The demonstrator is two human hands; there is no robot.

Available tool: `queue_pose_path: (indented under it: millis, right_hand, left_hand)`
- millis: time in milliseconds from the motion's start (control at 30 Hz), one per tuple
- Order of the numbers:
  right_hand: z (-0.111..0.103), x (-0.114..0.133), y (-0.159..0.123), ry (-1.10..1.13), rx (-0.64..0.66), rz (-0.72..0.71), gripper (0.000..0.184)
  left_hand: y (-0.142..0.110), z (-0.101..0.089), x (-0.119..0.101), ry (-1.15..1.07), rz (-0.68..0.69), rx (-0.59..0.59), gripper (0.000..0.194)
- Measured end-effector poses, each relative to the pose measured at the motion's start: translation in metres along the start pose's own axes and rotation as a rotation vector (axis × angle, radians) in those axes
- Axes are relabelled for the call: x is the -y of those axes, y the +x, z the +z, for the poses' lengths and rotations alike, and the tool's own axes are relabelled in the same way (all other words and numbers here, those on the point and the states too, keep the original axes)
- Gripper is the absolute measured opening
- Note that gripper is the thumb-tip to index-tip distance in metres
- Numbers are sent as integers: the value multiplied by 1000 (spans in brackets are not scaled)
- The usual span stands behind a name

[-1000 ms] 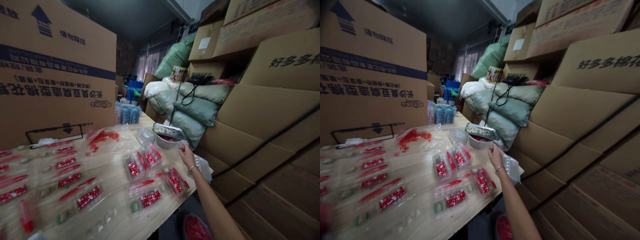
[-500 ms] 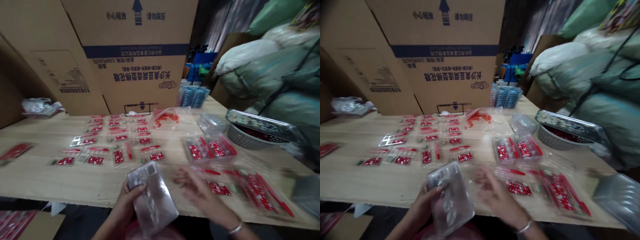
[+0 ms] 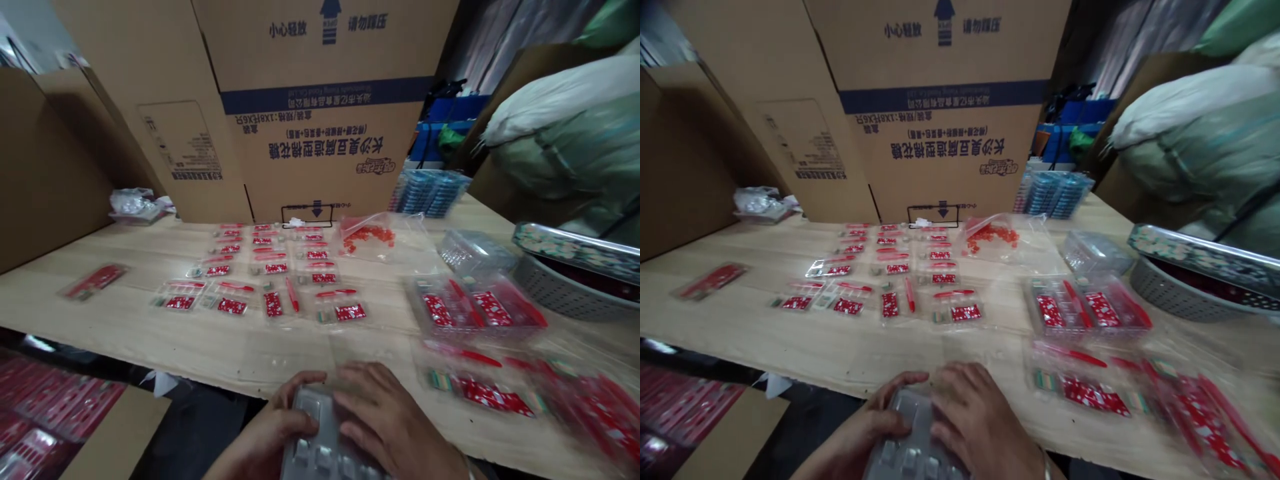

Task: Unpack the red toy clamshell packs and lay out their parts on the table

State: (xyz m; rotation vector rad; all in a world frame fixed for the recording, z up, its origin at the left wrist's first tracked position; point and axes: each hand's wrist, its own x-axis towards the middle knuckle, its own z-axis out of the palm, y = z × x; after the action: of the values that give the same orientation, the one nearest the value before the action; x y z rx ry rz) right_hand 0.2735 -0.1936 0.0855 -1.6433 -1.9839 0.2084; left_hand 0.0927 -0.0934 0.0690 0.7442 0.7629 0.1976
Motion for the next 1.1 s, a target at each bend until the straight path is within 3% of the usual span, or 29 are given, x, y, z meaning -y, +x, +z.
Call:
queue_pose_path:
  millis: [67,200,367,567,967,1033,1100]
  right_hand:
    - [1,2,-14,-135,-5,-47,31]
    - [-2,2,-30,-295,-41,-1,33]
    - [-5,10,-43,-458,-98,-51,30]
    - [-11,16,-46,-571,-50,-158,31]
    - [-15,17,-46,-600,-62,-244,29]
    - [-15,14,-46,-527,-89,-240,27]
    - [-15,9,-45,-358,-102,-145,21]
  left_hand:
    - [-1,6,1,12,-17,56,55]
    - [-3,14,-4,135,59,133,44]
    - [-4,16,-7,194,63,136,37]
    - [-5,12,-5,198,30,121,41]
    - [-5,17,-9,250,55,130,39]
    - [-5,19,-10,257,61,140,39]
    - [-6,21,-11,249,49,153,38]
